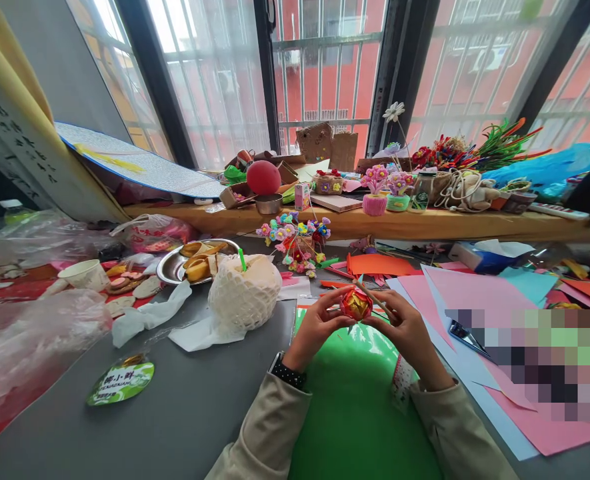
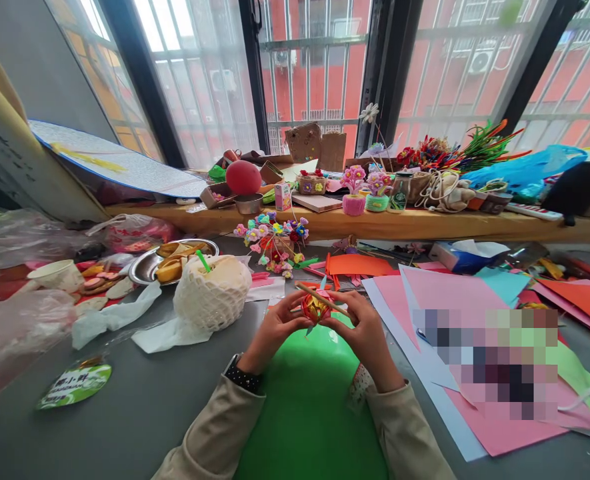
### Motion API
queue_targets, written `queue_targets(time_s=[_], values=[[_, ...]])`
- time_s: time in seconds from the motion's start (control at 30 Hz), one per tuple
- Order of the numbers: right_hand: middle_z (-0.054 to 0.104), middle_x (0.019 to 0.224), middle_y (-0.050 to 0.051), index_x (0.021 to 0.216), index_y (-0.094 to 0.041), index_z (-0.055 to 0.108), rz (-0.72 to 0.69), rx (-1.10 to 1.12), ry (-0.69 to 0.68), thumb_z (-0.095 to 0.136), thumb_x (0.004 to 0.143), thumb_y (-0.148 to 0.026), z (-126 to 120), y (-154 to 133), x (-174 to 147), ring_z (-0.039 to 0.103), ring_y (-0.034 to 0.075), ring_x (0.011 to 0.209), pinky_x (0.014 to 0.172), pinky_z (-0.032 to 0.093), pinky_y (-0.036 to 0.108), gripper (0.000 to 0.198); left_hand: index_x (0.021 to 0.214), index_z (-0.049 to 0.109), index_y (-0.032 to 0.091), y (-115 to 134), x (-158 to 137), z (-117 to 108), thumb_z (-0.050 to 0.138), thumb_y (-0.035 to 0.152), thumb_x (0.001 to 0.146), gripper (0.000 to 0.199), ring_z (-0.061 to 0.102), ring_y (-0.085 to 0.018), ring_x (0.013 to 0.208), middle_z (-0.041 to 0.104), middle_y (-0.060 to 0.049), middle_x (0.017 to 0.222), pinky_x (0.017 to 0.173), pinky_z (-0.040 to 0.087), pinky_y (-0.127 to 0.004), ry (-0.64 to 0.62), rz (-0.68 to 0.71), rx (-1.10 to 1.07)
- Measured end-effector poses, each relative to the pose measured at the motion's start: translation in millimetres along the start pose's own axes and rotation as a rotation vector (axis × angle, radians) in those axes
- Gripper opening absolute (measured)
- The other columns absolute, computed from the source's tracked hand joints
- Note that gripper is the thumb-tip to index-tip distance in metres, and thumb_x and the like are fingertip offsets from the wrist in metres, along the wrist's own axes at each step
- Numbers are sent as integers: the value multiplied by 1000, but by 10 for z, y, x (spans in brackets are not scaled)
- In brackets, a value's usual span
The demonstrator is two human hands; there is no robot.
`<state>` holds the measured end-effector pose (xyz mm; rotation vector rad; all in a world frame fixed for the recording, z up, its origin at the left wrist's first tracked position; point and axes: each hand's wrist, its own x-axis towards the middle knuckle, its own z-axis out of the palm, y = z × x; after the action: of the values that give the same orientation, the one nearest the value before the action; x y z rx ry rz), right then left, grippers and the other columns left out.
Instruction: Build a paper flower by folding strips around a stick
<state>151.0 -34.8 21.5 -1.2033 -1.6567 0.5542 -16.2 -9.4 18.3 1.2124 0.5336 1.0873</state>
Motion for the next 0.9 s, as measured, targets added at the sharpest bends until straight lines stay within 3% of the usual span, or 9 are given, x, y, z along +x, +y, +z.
queue_targets(time_s=[0.2, 0.33, 0.43, 0.57, 0.73, 0.9], values=[[59, 103, 6, 103, -22, 56, 6, 72, -111, 62, 65, -36, -73, -23, -3, 52, 22, 96, 80, 42, 34, 41, 105, 55, 23, 77, -29, -36, 69, 12, 55, 53, 58, -19, 83, 56, -6, 106, 70, 47, -28, -43, -30, 78], [59, 103, 7, 103, -21, 55, 62, 68, -108, 62, 65, -37, -81, -25, -17, 55, 22, 90, 74, 45, 34, 42, 107, 54, 23, 135, -38, -59, 68, 11, 55, 55, 56, -21, 89, 51, -7, 115, 69, 47, -27, -141, -54, 103], [58, 105, 7, 105, -21, 54, 63, 73, -112, 61, 66, -38, -76, -30, -11, 56, 22, 88, 72, 46, 34, 43, 107, 54, 22, 149, -36, -65, 68, 11, 56, 54, 57, -21, 87, 52, -7, 116, 70, 47, -28, -113, -50, 109], [56, 106, 6, 102, -23, 56, -39, 42, -117, 62, 65, -37, -75, -42, 2, 51, 23, 97, 80, 42, 35, 40, 105, 56, 21, 142, -34, -64, 69, 13, 54, 53, 56, -22, 90, 56, -6, 110, 74, 47, -30, -64, -37, 144], [58, 103, 6, 112, -24, 49, 28, 44, -104, 61, 66, -37, -67, -34, -1, 55, 22, 89, 74, 45, 35, 49, 110, 51, 23, 96, -23, -63, 68, 12, 57, 57, 58, -20, 86, 62, -5, 97, 71, 47, -28, -84, -20, 94], [59, 102, 5, 104, -25, 57, -93, 32, -89, 62, 67, -34, -70, -7, 11, 52, 21, 96, 82, 41, 34, 39, 102, 56, 21, 36, -8, -49, 69, 12, 55, 49, 59, -18, 82, 62, -5, 98, 69, 48, -27, -44, -11, 67]])
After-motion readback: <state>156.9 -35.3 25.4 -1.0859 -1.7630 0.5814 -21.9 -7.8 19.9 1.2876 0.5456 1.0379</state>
